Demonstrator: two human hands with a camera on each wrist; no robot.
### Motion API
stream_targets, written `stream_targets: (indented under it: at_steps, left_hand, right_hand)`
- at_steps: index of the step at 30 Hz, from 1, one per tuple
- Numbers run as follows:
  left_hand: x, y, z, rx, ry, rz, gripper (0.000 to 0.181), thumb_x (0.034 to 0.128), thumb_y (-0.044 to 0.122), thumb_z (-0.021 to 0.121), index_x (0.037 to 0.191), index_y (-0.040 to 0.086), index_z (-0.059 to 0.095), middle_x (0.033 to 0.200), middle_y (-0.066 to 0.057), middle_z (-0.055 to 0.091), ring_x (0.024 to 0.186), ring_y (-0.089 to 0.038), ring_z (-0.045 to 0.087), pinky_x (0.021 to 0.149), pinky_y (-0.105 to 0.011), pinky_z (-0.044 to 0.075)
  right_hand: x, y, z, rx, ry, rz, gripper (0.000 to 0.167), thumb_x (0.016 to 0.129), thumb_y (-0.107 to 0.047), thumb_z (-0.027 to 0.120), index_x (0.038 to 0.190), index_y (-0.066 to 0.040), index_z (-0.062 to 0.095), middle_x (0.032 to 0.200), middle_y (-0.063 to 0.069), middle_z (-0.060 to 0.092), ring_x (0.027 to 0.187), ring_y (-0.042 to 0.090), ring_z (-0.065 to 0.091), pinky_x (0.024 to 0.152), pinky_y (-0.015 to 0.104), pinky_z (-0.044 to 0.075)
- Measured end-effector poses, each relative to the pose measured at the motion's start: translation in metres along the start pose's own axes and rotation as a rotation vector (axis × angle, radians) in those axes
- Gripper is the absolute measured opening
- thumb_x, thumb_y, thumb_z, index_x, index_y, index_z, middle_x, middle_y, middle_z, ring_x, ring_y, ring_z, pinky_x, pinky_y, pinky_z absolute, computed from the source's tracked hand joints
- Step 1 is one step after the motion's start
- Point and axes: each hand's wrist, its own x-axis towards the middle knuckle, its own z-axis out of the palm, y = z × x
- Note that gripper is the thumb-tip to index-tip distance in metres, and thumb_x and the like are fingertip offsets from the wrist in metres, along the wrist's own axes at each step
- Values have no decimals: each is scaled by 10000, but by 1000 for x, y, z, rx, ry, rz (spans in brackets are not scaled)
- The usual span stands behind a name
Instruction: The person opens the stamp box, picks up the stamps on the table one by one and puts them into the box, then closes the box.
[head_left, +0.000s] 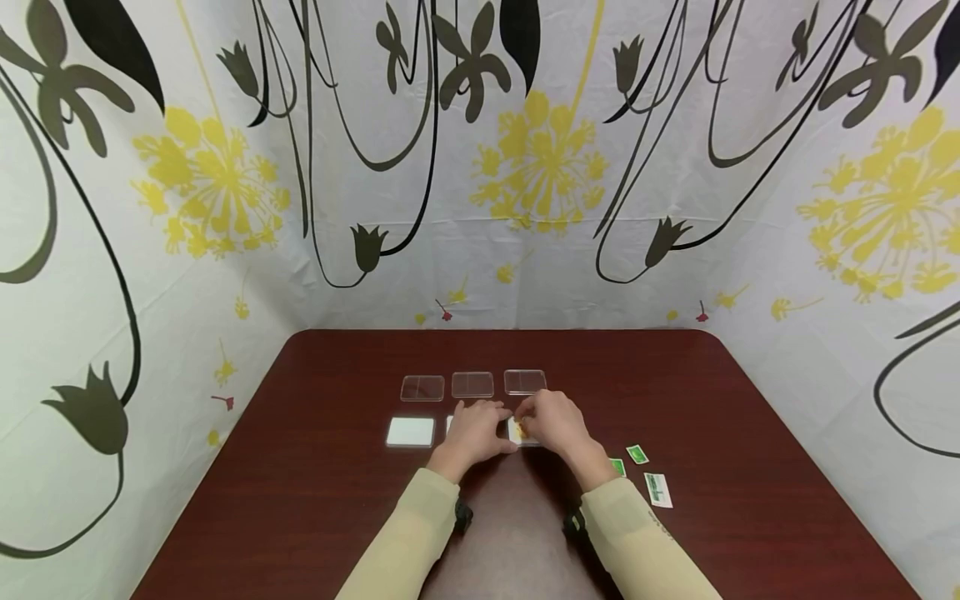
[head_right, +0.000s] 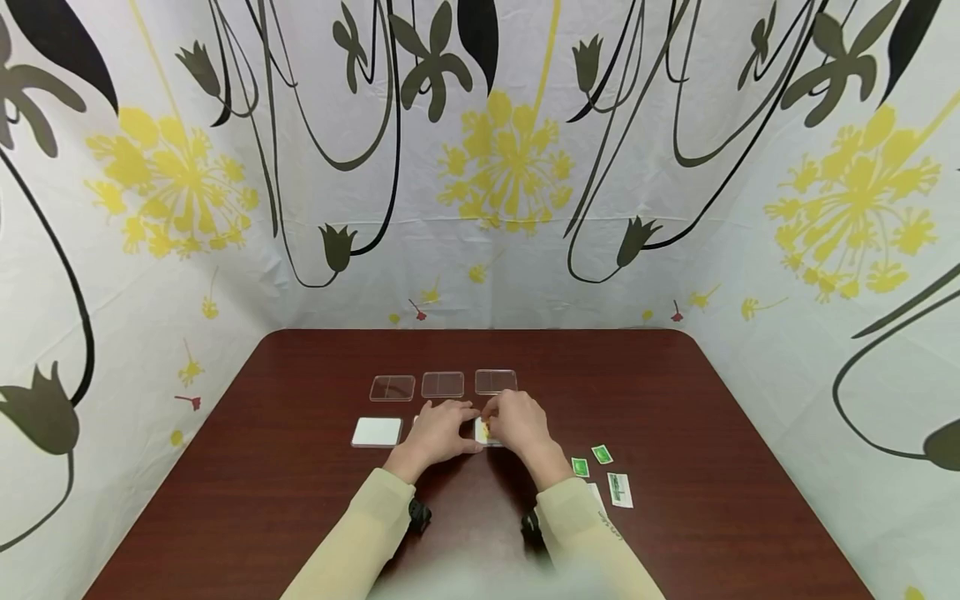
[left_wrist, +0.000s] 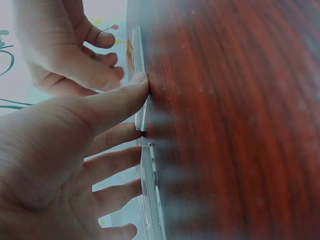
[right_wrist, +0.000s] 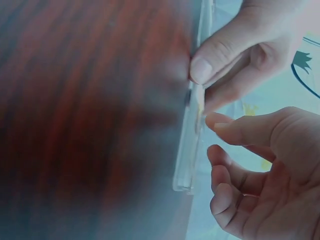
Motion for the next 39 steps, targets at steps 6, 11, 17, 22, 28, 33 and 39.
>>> stream_targets:
  at_steps: [6, 11, 17, 22, 28, 33, 39]
  left_hand:
    - [0, 1, 0, 5, 1, -1, 587, 846, 519, 781, 1346, 232, 675, 1400, 2, 602, 1313, -216, 523, 1073, -614, 347]
    - [1, 0, -1, 4, 11, 4, 603, 835, 528, 787, 1345, 225, 676, 1383, 1, 612, 1292, -217, 539, 1068, -612, 353]
    - [2, 0, -1, -13, 15, 2, 631, 813, 514, 814, 1341, 199, 675, 1336, 10, 640, 1231, -215, 584, 1051, -613, 370]
    - [1, -2, -1, -74, 24, -11, 658, 805, 479, 834, 1360, 174, 656, 1354, -5, 632, 1244, -225, 582, 1074, -621, 344]
    - [-5, -6, -2, -157, 48, -12, 656, 804, 439, 849, 1354, 139, 655, 1353, -34, 634, 1252, -248, 579, 1093, -623, 320]
    - [-14, -8, -8, -175, 52, -32, 663, 813, 423, 846, 1376, 141, 638, 1355, -34, 634, 1265, -254, 571, 1112, -610, 300]
    - [-27, -12, -9, -175, 84, -41, 635, 822, 373, 844, 1368, 122, 639, 1366, -72, 622, 1288, -279, 549, 1110, -625, 291]
  right_hand:
    - [1, -1, -10, 14, 6, 24, 144, 888, -144, 712, 907, -239, 818, 940, -31, 733, 691, 157, 609, 561, 344, 473]
    - [-2, -1, -20, 40, -12, 26, 116, 914, -172, 716, 973, -202, 811, 959, -23, 729, 676, 133, 593, 571, 338, 476]
    - [-9, 1, -30, 39, -25, 46, 129, 911, -186, 704, 982, -200, 810, 922, -43, 710, 727, 124, 602, 611, 346, 486]
    - [-17, 2, -37, 80, -28, 51, 143, 914, -172, 694, 1004, -191, 804, 907, -42, 702, 689, 126, 574, 575, 330, 463]
    - [-24, 6, -45, 97, -8, 38, 151, 922, -159, 686, 1012, -198, 800, 858, -61, 683, 649, 131, 546, 557, 332, 430]
    - [-29, 11, -50, 105, -1, 48, 156, 925, -164, 681, 1007, -233, 794, 844, -81, 679, 674, 106, 560, 580, 329, 443]
    - [-40, 23, -56, 125, 17, 75, 170, 919, -159, 692, 1054, -185, 793, 861, -63, 696, 708, 114, 587, 601, 345, 450]
